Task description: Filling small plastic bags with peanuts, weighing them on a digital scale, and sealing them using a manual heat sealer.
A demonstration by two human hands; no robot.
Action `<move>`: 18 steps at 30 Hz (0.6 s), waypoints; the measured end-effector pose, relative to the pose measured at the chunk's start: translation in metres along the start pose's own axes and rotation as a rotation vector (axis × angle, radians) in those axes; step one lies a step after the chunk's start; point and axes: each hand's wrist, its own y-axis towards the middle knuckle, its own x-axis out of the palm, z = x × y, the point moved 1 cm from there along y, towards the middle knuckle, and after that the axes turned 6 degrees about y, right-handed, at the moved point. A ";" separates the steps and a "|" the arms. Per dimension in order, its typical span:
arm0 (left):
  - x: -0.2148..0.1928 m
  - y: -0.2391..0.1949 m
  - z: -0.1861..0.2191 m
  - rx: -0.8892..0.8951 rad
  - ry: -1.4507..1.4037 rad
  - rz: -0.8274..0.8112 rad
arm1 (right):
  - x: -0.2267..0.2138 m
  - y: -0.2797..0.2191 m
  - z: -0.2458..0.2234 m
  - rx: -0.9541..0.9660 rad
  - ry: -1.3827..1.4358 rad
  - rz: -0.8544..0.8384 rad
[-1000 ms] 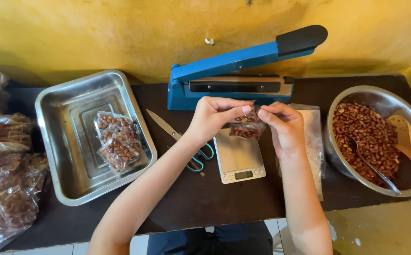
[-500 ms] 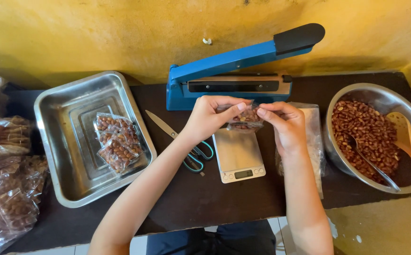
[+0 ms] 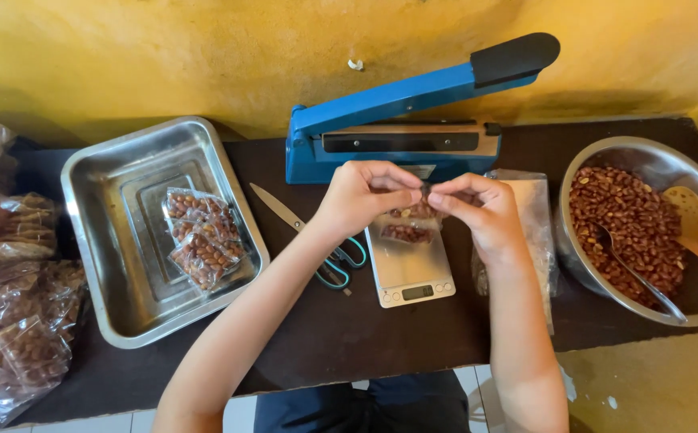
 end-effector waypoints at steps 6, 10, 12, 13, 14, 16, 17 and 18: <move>-0.008 -0.002 -0.004 -0.250 0.101 -0.188 | 0.003 -0.004 -0.003 0.168 -0.157 -0.182; -0.009 0.003 -0.018 -0.153 0.330 -0.221 | 0.003 -0.002 -0.002 0.171 -0.283 -0.184; -0.006 0.004 -0.022 -0.113 0.504 -0.188 | 0.005 -0.002 -0.006 0.163 -0.491 -0.181; -0.004 0.004 -0.023 -0.114 0.502 -0.188 | 0.005 -0.002 -0.005 0.165 -0.492 -0.181; -0.002 0.005 -0.025 -0.141 0.546 -0.193 | 0.005 -0.002 -0.004 0.158 -0.540 -0.190; -0.001 0.004 -0.022 -0.169 0.588 -0.199 | 0.002 -0.001 -0.001 0.152 -0.590 -0.200; -0.001 0.002 -0.018 -0.185 0.624 -0.211 | 0.000 0.000 0.002 0.116 -0.634 -0.223; -0.001 0.001 -0.014 -0.202 0.660 -0.223 | -0.003 0.000 0.005 0.080 -0.677 -0.246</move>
